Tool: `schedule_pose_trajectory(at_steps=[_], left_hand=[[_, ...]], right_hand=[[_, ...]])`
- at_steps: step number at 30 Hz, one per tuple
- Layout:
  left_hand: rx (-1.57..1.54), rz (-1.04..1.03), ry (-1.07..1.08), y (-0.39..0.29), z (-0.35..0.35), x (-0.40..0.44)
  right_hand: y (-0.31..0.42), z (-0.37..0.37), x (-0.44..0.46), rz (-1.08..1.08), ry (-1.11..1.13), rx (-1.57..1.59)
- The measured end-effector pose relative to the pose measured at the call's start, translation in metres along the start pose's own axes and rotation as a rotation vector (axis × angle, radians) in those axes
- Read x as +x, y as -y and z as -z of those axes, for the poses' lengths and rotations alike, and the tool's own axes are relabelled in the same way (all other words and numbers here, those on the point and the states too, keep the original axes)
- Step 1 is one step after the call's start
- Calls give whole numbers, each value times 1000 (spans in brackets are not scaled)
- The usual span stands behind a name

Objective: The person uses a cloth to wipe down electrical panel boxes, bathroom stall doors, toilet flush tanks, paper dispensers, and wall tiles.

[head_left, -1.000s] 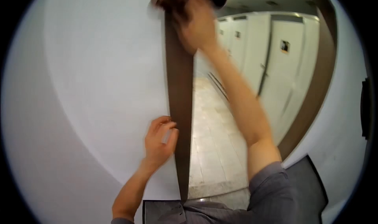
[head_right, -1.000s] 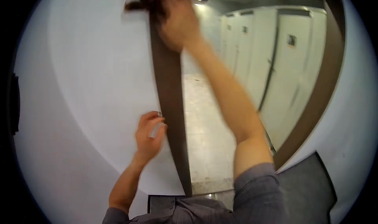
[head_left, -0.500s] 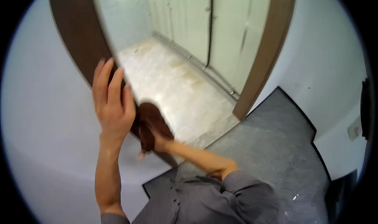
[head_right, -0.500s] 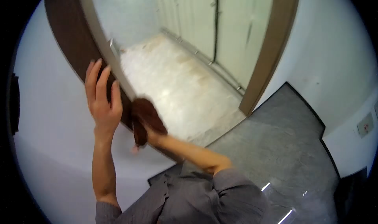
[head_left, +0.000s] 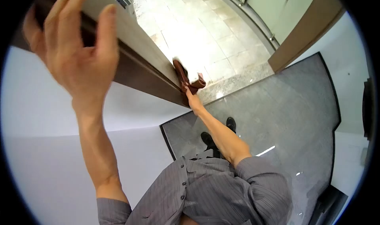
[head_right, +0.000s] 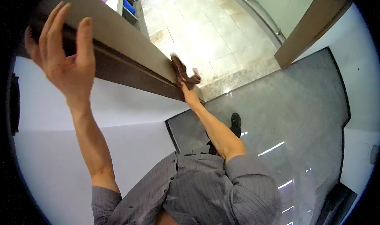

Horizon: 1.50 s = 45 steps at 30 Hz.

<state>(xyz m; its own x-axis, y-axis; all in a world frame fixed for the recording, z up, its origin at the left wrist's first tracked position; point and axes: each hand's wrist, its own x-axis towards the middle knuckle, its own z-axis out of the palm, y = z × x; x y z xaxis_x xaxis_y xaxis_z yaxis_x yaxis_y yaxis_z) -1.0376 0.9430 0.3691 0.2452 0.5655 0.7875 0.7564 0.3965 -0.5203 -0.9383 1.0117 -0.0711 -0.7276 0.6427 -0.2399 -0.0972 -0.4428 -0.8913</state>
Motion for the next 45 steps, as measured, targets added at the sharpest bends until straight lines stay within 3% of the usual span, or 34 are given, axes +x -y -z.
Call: schedule_pose_trajectory(at_steps=[1,3,4,7,8,11,13,15,18,19,20,21,22,23,24,26,29,31,33,34,36,40,41,42,45], left_hand=[[24,-30,11,0,-1,2],[21,-90,14,3,-6,3],[-6,-119,9,6,-10,1],[-44,-115,11,7,-18,-2],[-29,-124,37,8,-17,-5],[-57,-81,88,11,-16,-8],[-130,-9,86,11,-20,-12],[-187,73,91,11,-25,-14],[-217,163,133,14,-30,-22],[-292,259,76,6,-33,-23],[-317,302,42,7,-35,-24],[-343,344,6,9,-36,-25],[-334,290,12,13,-34,-25],[-331,238,7,17,-34,-24],[-333,188,-6,22,-34,-22],[-333,111,-35,28,-30,-20],[-294,54,-57,26,-33,-16],[-145,-29,-31,19,-32,-12],[45,-122,-27,15,-25,-7],[-44,-100,-45,13,-28,-7],[-133,-85,-54,10,-29,-10],[107,-116,53,9,-24,-5],[139,-139,38,10,-27,-4],[166,-160,24,11,-28,-3],[244,-187,-47,19,-32,-1]], right_hand=[[-58,19,5,-226,-55,124],[-82,9,-5,-134,-186,51],[-29,-10,-27,-163,-197,101],[24,-38,-25,215,-118,-62],[69,-50,-31,303,-52,53],[165,-75,-6,569,115,-9],[209,-81,21,639,216,-68],[204,-89,57,560,227,-89],[145,-76,118,316,199,-165],[87,-67,152,275,90,-232],[53,-37,153,196,200,-125],[2,-17,152,45,83,-119],[-65,4,161,106,34,-66],[-97,20,145,0,-107,-193],[-113,24,136,-119,-122,-216],[-93,18,108,-143,-93,-184],[38,-32,53,321,-26,-62],[96,-60,44,499,35,53],[137,-55,34,312,191,-56],[120,-56,48,372,191,12],[45,-36,84,261,26,-150],[-78,31,82,-197,-189,-215],[-121,42,82,-378,-254,-136],[-180,51,83,-537,-353,163],[-192,20,42,-506,-646,602]])
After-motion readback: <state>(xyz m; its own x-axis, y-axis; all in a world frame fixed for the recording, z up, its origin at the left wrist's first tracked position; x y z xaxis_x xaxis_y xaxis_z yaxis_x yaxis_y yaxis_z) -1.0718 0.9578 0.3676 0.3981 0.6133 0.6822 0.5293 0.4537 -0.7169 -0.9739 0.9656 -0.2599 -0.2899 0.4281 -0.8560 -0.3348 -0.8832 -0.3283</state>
